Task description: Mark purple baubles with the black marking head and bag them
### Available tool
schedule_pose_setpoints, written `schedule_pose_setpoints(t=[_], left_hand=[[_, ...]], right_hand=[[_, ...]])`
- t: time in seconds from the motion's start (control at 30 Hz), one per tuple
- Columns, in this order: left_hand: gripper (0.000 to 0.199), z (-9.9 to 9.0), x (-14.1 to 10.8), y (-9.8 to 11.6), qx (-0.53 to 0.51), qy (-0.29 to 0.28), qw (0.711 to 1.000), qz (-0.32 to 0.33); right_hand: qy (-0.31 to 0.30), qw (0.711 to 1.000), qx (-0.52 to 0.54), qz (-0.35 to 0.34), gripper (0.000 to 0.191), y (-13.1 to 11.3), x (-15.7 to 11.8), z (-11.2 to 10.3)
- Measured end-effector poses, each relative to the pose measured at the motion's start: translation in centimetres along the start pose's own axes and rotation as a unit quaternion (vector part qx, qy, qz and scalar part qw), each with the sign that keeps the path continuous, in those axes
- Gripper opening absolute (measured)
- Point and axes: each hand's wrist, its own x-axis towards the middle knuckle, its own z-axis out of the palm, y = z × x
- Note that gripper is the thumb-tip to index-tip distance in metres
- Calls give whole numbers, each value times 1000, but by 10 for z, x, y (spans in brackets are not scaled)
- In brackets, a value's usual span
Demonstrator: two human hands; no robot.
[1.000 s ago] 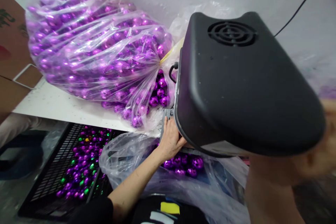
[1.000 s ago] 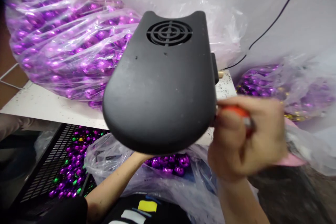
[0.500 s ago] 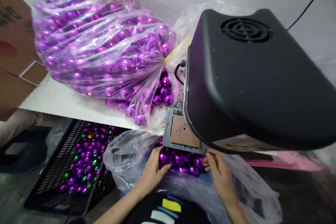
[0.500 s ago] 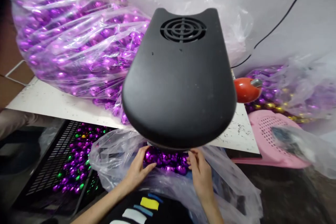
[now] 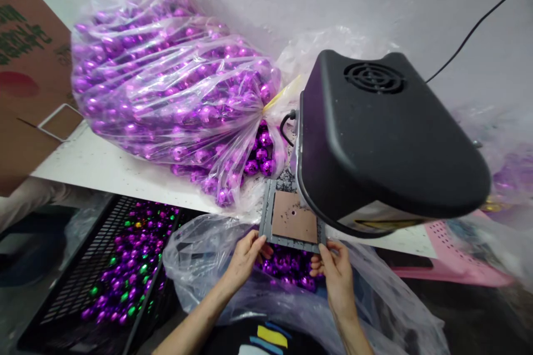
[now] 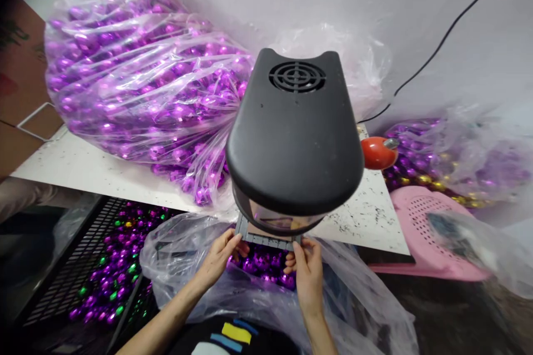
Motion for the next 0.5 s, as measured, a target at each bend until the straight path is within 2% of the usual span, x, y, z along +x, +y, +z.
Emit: schedule_pose_setpoints(t=[0.17,0.5], left_hand=[[50,2,-3,-5,6,24,999,19],[50,9,0,-9,28,81,996,25]], right_hand=[[25,999,15,-17,60,5,-6,5],[37,998,16,-57,61,1,-4,11]])
